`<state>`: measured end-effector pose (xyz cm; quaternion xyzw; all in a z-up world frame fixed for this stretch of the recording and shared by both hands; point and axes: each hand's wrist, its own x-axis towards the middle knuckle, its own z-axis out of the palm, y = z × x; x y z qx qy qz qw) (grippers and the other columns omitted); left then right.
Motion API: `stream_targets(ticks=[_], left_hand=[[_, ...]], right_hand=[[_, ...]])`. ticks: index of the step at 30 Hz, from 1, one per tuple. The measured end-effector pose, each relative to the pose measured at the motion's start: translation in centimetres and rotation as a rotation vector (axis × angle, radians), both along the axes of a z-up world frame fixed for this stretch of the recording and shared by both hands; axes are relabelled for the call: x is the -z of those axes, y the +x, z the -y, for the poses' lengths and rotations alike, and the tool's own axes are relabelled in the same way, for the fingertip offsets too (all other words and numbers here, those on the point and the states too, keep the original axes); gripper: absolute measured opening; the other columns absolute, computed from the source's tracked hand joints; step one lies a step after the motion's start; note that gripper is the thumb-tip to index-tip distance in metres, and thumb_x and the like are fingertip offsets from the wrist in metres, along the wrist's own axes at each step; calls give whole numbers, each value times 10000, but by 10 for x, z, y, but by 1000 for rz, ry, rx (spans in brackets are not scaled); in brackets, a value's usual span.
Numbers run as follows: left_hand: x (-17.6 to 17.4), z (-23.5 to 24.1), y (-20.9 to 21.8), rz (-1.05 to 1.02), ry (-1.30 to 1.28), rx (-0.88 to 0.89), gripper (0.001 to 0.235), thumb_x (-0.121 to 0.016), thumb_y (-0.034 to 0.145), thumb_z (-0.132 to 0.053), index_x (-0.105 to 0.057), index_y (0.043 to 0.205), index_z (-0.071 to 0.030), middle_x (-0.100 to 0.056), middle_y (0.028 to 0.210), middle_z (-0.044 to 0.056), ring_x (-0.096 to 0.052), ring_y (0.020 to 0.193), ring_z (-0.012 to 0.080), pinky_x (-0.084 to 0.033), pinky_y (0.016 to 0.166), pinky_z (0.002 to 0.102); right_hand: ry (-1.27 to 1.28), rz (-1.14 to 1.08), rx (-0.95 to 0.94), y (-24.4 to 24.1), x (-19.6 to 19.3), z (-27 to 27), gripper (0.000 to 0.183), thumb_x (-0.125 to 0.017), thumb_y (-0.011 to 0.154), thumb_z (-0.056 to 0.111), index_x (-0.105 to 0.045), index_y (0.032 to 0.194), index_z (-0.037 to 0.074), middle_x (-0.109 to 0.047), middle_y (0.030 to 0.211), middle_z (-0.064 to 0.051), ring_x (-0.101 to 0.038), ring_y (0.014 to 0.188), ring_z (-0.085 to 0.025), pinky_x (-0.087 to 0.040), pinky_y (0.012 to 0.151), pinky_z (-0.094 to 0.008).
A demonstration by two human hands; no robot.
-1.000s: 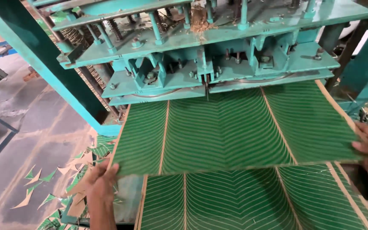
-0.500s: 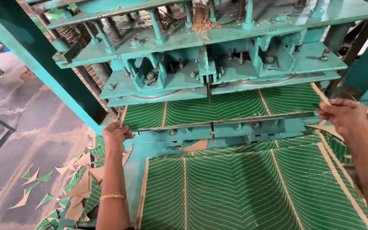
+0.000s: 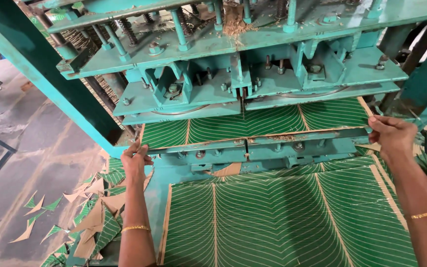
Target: The person operates a hydraulic plate press machine, sliding green leaf sheets onto the lower platen and guiding them into the press. They press the sheets into round disposable plates, remove the formed plates with pressed rims, and trim scrap offcuts that pile around the machine.
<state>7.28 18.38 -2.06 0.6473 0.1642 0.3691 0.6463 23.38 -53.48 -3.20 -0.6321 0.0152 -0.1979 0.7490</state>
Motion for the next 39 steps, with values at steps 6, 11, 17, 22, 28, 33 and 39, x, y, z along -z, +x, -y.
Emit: stream_targets(ticks=[6,11,17,22,28,33,39], left_hand=[[10,-15,7,-58,-13,33,464,-707,920,-69,-618,1359,52,-660,911,99,-593,589,141,-544,456,310],[-14,12,-20,-23,-67,3,550,-696,944,-164,-537,1441,7,-614,967,97,-618,615,144,-543,457,318],[13,94,-85,170,2,-46,499,-767,949,-163,-548,1354,29,-603,1046,92,-568,688,119,-484,543,277],[110,158,-128,-66,362,19,447,-837,852,-89,-660,1241,40,-544,1014,141,-514,727,183,-438,621,320],[173,125,-146,-128,665,-140,670,-877,721,-179,-624,1302,39,-575,1216,229,-621,1076,361,-527,871,425],[246,118,-108,-162,1028,-165,772,-822,658,-516,-638,1244,-49,-608,1228,279,-573,1179,457,-493,1030,575],[299,136,-123,-87,1190,-213,820,-682,743,-661,-615,1328,-89,-567,1332,311,-499,1287,551,-392,1101,693]], right_hand=[[-108,17,45,-9,-9,-9,240,-792,1007,111,-721,1129,-83,-668,839,-44,-563,602,-127,-442,499,-281],[-160,18,72,-26,-23,-14,334,-753,1039,214,-715,1248,-44,-657,847,-48,-577,609,-135,-461,502,-281],[-107,-43,44,-61,10,4,540,-740,968,286,-557,1411,38,-678,883,-82,-645,651,-166,-527,532,-313],[-557,43,200,-151,31,35,489,-829,939,221,-661,1305,-57,-660,939,-131,-596,786,-176,-497,642,-333],[-1093,60,639,-217,70,99,503,-889,819,308,-736,1190,4,-624,1172,-172,-642,1022,-334,-543,849,-458],[-1265,-152,807,-240,101,137,423,-893,808,319,-780,1137,77,-689,1029,-111,-643,1025,-322,-479,925,-478],[-1064,-2,645,-271,109,151,366,-840,874,227,-732,1181,58,-682,1029,-122,-633,966,-281,-507,911,-424]])
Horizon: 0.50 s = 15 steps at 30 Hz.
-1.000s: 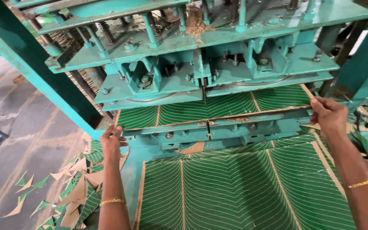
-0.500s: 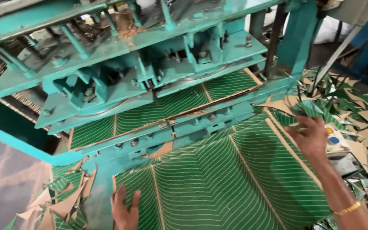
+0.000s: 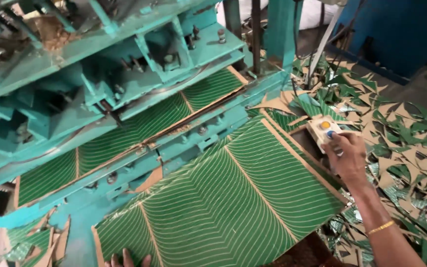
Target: The person operates a hydraulic plate press machine, sliding green leaf sheets onto the lower platen and guiding them into the press. They press the sheets into round disposable plates, remove the formed plates with pressed rims, and trim scrap offcuts that pile around the machine.
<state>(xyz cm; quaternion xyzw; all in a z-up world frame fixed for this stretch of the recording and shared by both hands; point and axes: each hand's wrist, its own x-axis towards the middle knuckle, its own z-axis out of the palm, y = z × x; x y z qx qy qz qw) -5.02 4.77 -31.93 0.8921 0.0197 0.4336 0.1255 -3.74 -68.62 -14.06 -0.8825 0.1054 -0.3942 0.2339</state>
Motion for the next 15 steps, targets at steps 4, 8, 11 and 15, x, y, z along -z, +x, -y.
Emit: stream_targets(ticks=[4,8,11,15], left_hand=[[-1,-12,-32,81,81,-138,855,-613,786,-734,-604,1370,-110,-547,1383,327,-462,1341,598,-341,1137,752],[-57,20,-51,-304,39,-308,919,-682,690,-644,-551,1422,-105,-459,1502,277,-328,1470,502,-168,1204,711],[-101,40,-61,-347,-11,-273,867,-685,750,-577,-510,1438,-79,-404,1537,270,-257,1510,467,-116,1224,681],[-156,51,-71,-406,-36,-244,823,-684,795,-521,-492,1434,-38,-396,1511,286,-239,1496,469,-97,1222,649]], right_hand=[[-10,116,-146,17,-14,-19,288,-844,901,158,-708,1124,35,-665,1080,-140,-627,991,-271,-523,865,-399],[33,16,-137,26,-1,-4,464,-912,791,249,-696,1127,13,-637,1073,-196,-679,745,-267,-553,672,-360],[-114,-63,-89,32,12,16,501,-961,781,286,-683,1092,9,-693,848,-154,-670,697,-253,-551,661,-350],[345,-180,-157,45,36,37,535,-883,843,275,-594,1192,-9,-705,803,-156,-686,608,-220,-545,536,-372]])
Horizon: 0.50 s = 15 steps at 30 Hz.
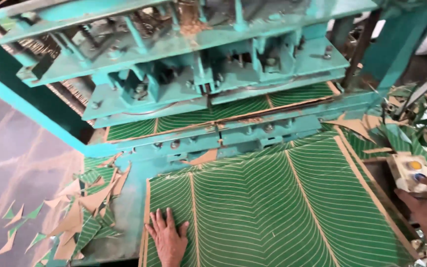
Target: The person operates a hydraulic plate press machine, sliding green leaf sheets onto the lower platen and guiding them into the press. They press the sheets into round disposable plates, remove the formed plates with pressed rims, and trim scrap offcuts that pile around the machine.
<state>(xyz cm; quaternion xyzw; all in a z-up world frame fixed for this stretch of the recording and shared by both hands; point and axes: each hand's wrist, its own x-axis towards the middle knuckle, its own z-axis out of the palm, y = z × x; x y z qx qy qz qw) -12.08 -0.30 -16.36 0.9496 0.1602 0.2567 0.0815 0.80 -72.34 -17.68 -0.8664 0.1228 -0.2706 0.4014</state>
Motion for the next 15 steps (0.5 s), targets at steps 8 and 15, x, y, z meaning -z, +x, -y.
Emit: stream_targets(ticks=[8,15], left_hand=[[-60,6,-7,7,-25,7,815,-670,817,-508,-474,1435,-14,-383,1525,283,-210,1501,463,-67,1224,629],[-102,7,-10,-38,-49,4,811,-667,826,-498,-467,1442,-9,-371,1538,280,-191,1507,457,-45,1227,618]], right_hand=[[-305,152,22,25,36,55,556,-925,827,186,-573,1186,-49,-658,985,-190,-657,846,-264,-554,759,-369],[-68,91,-20,24,4,55,629,-880,876,135,-523,1349,-76,-683,1045,-259,-685,873,-288,-566,748,-399]])
